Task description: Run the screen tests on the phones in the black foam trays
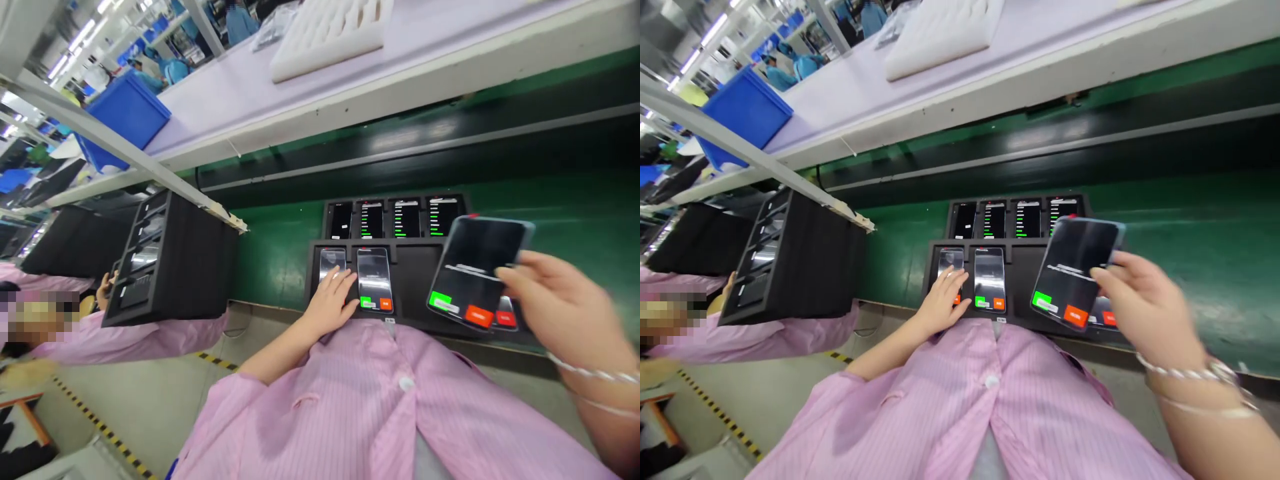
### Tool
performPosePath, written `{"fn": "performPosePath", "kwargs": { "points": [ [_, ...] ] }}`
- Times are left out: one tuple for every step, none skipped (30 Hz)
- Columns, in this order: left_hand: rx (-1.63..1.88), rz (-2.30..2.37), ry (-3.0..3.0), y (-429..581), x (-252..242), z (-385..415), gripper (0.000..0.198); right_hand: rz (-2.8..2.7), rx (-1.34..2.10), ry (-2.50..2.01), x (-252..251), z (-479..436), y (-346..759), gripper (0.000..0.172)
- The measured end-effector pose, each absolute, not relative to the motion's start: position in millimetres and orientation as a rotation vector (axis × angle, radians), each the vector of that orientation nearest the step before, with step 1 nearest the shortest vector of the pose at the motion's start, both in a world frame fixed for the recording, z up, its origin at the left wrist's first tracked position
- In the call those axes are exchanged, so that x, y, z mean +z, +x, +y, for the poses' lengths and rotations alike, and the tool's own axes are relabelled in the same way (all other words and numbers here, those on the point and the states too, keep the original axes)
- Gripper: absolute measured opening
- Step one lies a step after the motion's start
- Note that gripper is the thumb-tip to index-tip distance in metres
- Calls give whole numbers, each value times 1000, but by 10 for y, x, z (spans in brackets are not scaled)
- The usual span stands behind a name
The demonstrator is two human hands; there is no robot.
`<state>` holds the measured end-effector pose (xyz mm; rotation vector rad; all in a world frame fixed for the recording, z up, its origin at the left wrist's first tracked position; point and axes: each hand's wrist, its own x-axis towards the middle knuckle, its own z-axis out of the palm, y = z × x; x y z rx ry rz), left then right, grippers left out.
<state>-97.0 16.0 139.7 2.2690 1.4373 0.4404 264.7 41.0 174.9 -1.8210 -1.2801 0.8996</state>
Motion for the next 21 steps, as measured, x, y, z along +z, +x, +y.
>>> {"fn": "performPosePath", "kwargs": {
  "points": [
    [379,1442,2343,-1022,1351,68,53,-1263,962,-1861,1681,484,2591,48],
    [314,1442,2386,-1060,1292,-8,48,-1254,1024,-1904,1601,553,2528,48],
    [257,1442,2411,-1082,1227,-66,45,-1263,1071,-1942,1515,613,2463,49],
    [216,1449,2423,-1089,1164,-108,42,-1293,1096,-1966,1435,663,2399,49],
    [191,1464,2427,-1082,1109,-134,41,-1327,1102,-1980,1366,699,2342,51],
    [179,1487,2426,-1064,1066,-148,40,-1367,1105,-1988,1316,719,2293,52],
    [178,1513,2424,-1041,1038,-151,40,-1413,1099,-1988,1286,722,2255,53],
    [180,1533,2424,-1018,1024,-148,39,-1465,1087,-1978,1274,708,2228,54],
    [180,1541,2429,-1001,1021,-144,39,-1519,1069,-1959,1275,673,2215,57],
    [177,1539,2436,-995,1026,-142,39,-1568,1051,-1933,1282,620,2214,59],
    [174,1532,2443,-1003,1032,-147,40,-1639,1013,-1887,1284,549,2226,62],
    [175,1529,2445,-1027,1037,-162,42,-1741,947,-1816,1275,462,2249,64],
    [188,1542,2440,-1068,1034,-190,44,-1866,851,-1721,1248,364,2279,66],
    [214,1579,2425,-1124,1024,-230,46,-2000,736,-1606,1200,262,2312,64],
    [252,1640,2402,-1190,1006,-281,48,-2125,618,-1487,1134,161,2344,60],
    [295,1717,2372,-1263,981,-338,50,-2223,513,-1386,1055,70,2371,55],
    [332,1797,2341,-1336,953,-396,51,-2287,439,-1329,972,-7,2388,50],
    [355,1866,2314,-1406,923,-449,51,-2318,407,-1323,893,-66,2395,46],
    [363,1914,2297,-1468,894,-495,52,-2336,392,-1340,826,-105,2392,42],
    [361,1937,2294,-1519,869,-528,52,-2353,383,-1363,776,-127,2383,40],
    [354,1939,2302,-1559,848,-550,52,-2372,371,-1377,745,-135,2373,38]
  ]
}}
